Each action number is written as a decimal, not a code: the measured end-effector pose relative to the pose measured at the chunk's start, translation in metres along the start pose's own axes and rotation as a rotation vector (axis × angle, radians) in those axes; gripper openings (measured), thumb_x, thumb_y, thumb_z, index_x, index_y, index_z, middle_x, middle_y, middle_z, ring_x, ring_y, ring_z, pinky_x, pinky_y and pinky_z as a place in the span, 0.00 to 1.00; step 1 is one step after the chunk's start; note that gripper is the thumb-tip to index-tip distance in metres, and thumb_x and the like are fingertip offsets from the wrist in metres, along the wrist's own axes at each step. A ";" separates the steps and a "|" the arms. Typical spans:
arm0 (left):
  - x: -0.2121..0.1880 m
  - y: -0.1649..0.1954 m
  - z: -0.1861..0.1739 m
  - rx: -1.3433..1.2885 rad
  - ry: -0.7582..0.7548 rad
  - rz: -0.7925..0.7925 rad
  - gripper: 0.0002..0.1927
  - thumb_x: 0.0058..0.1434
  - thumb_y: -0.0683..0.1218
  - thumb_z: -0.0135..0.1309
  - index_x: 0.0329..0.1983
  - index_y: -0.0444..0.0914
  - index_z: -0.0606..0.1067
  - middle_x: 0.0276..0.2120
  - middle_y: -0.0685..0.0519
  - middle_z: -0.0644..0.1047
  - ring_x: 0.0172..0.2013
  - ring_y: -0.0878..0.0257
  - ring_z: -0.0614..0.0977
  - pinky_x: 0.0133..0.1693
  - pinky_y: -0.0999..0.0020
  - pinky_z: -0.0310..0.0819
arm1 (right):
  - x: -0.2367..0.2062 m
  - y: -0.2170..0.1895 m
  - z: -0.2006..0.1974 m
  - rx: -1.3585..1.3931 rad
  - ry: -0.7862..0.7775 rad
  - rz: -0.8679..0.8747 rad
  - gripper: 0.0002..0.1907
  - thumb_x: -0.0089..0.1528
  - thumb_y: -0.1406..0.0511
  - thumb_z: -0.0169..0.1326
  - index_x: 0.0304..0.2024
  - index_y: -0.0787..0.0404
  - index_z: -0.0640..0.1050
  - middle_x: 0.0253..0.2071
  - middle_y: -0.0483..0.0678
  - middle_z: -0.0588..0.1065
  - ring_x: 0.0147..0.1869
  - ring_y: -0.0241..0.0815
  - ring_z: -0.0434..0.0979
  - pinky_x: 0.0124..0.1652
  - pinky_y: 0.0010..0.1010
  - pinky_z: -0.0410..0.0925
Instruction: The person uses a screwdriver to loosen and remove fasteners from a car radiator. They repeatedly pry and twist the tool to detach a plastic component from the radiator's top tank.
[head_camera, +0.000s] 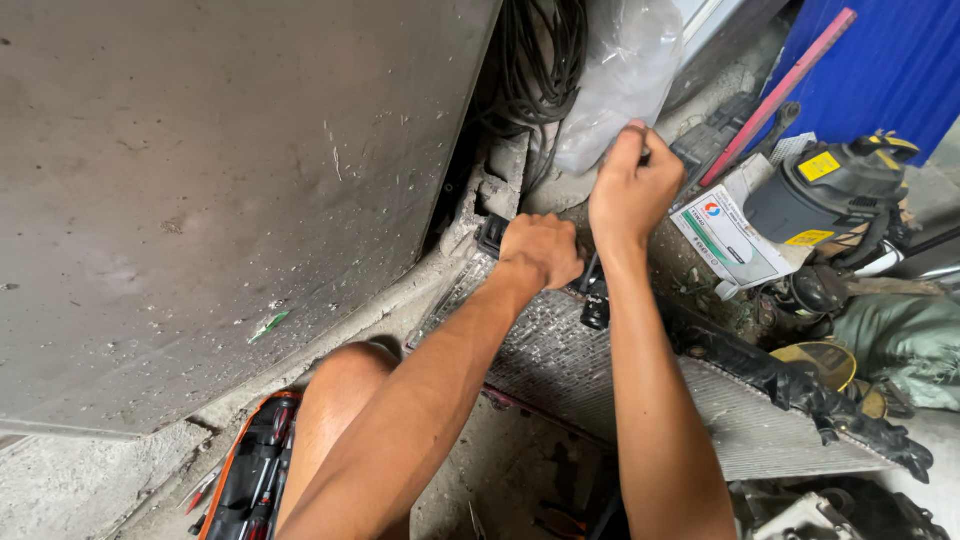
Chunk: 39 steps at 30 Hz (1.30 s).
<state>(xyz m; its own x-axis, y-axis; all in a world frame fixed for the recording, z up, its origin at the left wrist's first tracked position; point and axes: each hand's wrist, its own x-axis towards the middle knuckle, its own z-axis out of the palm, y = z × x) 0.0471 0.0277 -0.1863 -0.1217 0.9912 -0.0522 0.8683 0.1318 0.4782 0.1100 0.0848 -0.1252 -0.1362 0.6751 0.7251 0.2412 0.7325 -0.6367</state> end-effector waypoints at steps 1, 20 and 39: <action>0.000 0.000 0.000 0.005 0.009 0.002 0.24 0.62 0.56 0.47 0.54 0.38 0.77 0.54 0.45 0.78 0.57 0.51 0.78 0.58 0.58 0.68 | 0.001 -0.001 -0.003 0.042 -0.008 0.015 0.20 0.71 0.63 0.47 0.26 0.67 0.75 0.18 0.43 0.71 0.22 0.35 0.70 0.25 0.31 0.62; 0.004 0.003 0.004 0.010 0.001 -0.002 0.26 0.65 0.60 0.46 0.54 0.39 0.78 0.53 0.43 0.79 0.58 0.50 0.78 0.59 0.58 0.68 | -0.047 -0.041 -0.051 0.352 0.017 0.163 0.24 0.74 0.57 0.41 0.25 0.63 0.64 0.16 0.44 0.63 0.16 0.33 0.62 0.18 0.28 0.55; 0.011 0.016 0.011 0.257 -0.090 0.017 0.27 0.65 0.60 0.43 0.51 0.37 0.80 0.48 0.39 0.83 0.52 0.44 0.84 0.52 0.49 0.78 | -0.080 -0.060 -0.095 0.434 -0.015 0.134 0.22 0.76 0.63 0.40 0.27 0.65 0.69 0.20 0.44 0.68 0.25 0.32 0.67 0.29 0.26 0.62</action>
<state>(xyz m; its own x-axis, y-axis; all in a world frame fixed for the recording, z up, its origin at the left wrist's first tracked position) 0.0653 0.0405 -0.1892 -0.0732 0.9890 -0.1289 0.9648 0.1029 0.2420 0.1981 -0.0222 -0.1200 -0.1460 0.7656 0.6266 -0.1667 0.6052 -0.7784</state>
